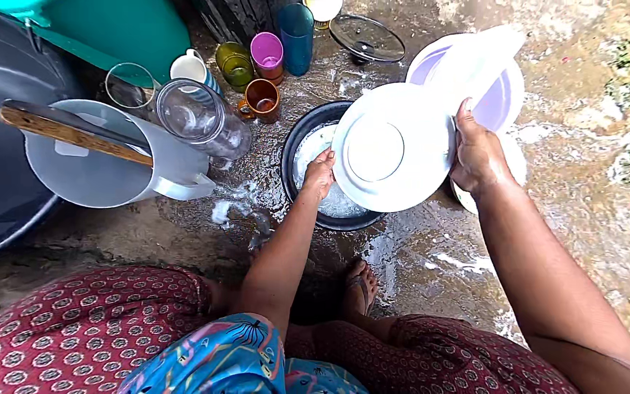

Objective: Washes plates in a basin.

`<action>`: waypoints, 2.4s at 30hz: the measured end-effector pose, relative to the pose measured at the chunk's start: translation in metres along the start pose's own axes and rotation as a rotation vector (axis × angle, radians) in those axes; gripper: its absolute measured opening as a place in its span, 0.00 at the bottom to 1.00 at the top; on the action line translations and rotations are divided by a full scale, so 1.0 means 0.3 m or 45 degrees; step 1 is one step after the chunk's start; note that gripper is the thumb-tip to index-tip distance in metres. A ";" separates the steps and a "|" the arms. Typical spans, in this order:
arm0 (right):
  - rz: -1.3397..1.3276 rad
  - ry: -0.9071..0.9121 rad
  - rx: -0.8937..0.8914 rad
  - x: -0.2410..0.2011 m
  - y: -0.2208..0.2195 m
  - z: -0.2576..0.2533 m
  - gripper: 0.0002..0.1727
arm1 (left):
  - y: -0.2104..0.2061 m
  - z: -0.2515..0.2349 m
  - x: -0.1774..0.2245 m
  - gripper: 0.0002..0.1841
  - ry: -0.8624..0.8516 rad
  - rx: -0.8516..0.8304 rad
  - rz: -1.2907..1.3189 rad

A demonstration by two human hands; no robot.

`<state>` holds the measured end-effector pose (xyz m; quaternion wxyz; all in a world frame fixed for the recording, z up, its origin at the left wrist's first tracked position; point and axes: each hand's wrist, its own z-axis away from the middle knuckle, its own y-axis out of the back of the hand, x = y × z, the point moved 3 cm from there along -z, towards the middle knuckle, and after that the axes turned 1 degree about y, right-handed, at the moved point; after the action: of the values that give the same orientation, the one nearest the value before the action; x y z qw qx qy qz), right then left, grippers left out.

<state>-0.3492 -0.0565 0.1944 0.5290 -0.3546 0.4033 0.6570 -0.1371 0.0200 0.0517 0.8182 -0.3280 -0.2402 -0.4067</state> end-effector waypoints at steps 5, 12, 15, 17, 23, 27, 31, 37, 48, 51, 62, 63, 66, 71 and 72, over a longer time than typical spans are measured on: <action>0.081 0.283 0.050 0.031 0.055 -0.027 0.16 | 0.065 -0.008 0.003 0.24 -0.410 0.477 -0.274; 0.135 0.390 0.003 0.010 0.047 -0.032 0.17 | -0.092 0.030 -0.125 0.22 0.247 -0.104 0.506; 0.126 0.399 -0.091 0.017 0.034 -0.024 0.17 | -0.267 0.162 0.091 0.26 0.160 -0.693 0.063; 0.083 0.421 -0.179 0.017 0.014 -0.020 0.17 | -0.364 0.246 0.260 0.23 -0.038 -0.750 -0.391; -0.109 0.587 -0.258 -0.025 -0.012 -0.004 0.19 | -0.333 0.304 0.566 0.15 -0.634 -0.347 -0.876; -0.337 0.632 -0.208 -0.034 0.032 -0.007 0.21 | -0.172 0.269 0.586 0.15 -0.536 0.044 -0.611; -0.454 0.691 -0.224 -0.070 0.088 -0.011 0.19 | -0.092 0.204 0.472 0.15 -0.318 0.097 -0.697; -0.029 0.980 0.088 -0.256 0.453 0.081 0.16 | 0.031 0.007 0.227 0.29 -0.102 0.183 -1.695; 0.897 0.332 0.935 0.234 0.621 0.000 0.19 | 0.052 -0.023 0.046 0.47 -0.064 0.451 -2.062; 1.035 0.315 0.878 0.423 0.532 -0.034 0.20 | 0.050 -0.027 0.051 0.51 -0.034 0.515 -2.096; 1.029 -0.057 0.208 0.653 0.455 -0.174 0.39 | 0.030 0.037 0.118 0.49 -0.059 0.558 -2.099; 1.038 -0.104 0.172 0.655 0.454 -0.180 0.39 | 0.027 0.044 0.133 0.49 -0.068 0.562 -2.069; 1.009 -0.140 0.154 0.649 0.438 -0.172 0.38 | 0.009 0.065 0.188 0.47 -0.079 0.578 -2.022; 0.914 0.158 0.482 0.559 0.391 -0.133 0.36 | -0.028 0.080 0.251 0.39 -0.102 0.570 -2.060; 0.902 0.311 0.566 0.526 0.386 -0.130 0.33 | -0.039 0.083 0.256 0.38 -0.114 0.556 -2.065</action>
<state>-0.4912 -0.0405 0.0549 0.2827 -0.1469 0.6914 0.6484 -0.1073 -0.0059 0.1231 0.3071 0.0963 -0.5069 -0.7997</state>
